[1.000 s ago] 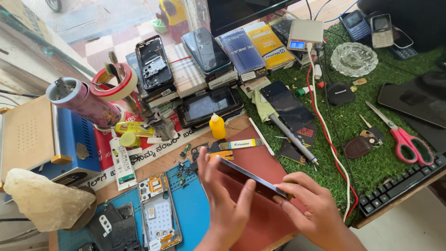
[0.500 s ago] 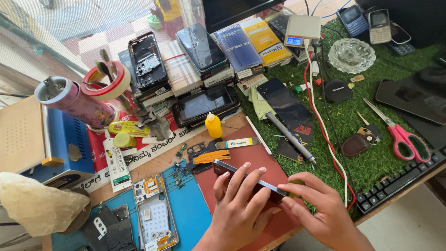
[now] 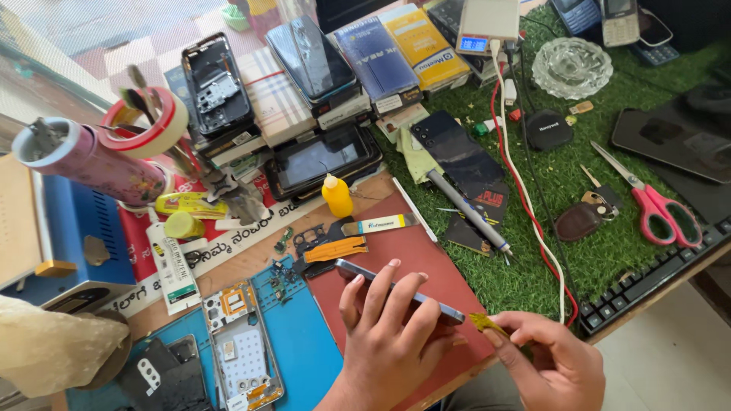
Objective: The person works on a disassembled smartphone at a cluttered repair bench. They apply liquid from a yellow squeeze bottle onto the phone frame, wipe the frame with a small sponge and paper, and use a metal pry tool to work along the frame edges, handling the phone and its separated back cover.
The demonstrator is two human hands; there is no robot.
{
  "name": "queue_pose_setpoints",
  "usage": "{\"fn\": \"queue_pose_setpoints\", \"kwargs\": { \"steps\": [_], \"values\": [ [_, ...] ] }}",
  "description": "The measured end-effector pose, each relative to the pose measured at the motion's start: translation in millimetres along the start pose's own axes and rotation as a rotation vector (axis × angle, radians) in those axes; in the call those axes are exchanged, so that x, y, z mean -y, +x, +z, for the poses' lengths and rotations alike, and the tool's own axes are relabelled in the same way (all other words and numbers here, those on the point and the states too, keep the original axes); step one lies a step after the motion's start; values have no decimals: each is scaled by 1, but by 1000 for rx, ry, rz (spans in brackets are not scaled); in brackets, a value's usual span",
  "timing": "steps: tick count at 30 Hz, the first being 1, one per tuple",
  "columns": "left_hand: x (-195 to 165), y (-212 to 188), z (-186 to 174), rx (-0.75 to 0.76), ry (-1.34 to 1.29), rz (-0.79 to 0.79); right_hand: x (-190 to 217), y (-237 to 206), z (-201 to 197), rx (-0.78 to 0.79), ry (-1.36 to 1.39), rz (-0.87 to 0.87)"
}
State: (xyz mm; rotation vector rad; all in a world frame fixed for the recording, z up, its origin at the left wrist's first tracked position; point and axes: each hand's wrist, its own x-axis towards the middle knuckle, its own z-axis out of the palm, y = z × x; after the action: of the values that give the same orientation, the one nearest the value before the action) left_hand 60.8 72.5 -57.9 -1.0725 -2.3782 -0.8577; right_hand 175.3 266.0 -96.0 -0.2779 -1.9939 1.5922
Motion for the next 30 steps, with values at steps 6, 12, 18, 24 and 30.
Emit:
{"fn": "queue_pose_setpoints", "kwargs": {
  "steps": [6, 12, 18, 24, 30],
  "values": [
    [0, 2, 8, -56, 2, 31, 11, -2, 9, -3, -187, -169],
    [1, 3, 12, -26, -23, 25, 25, 5, 13, 11, -453, -302],
    [-1, 6, 12, -6, -29, 22, 30, 12, 11, 81, -516, -482],
    [-4, 11, 10, -2, -51, 7, 23, 11, 22, 26, -500, -582],
    [-4, 14, 9, -24, 15, 26, 25, 8, 25, 17, -510, -540]
  ]
}}
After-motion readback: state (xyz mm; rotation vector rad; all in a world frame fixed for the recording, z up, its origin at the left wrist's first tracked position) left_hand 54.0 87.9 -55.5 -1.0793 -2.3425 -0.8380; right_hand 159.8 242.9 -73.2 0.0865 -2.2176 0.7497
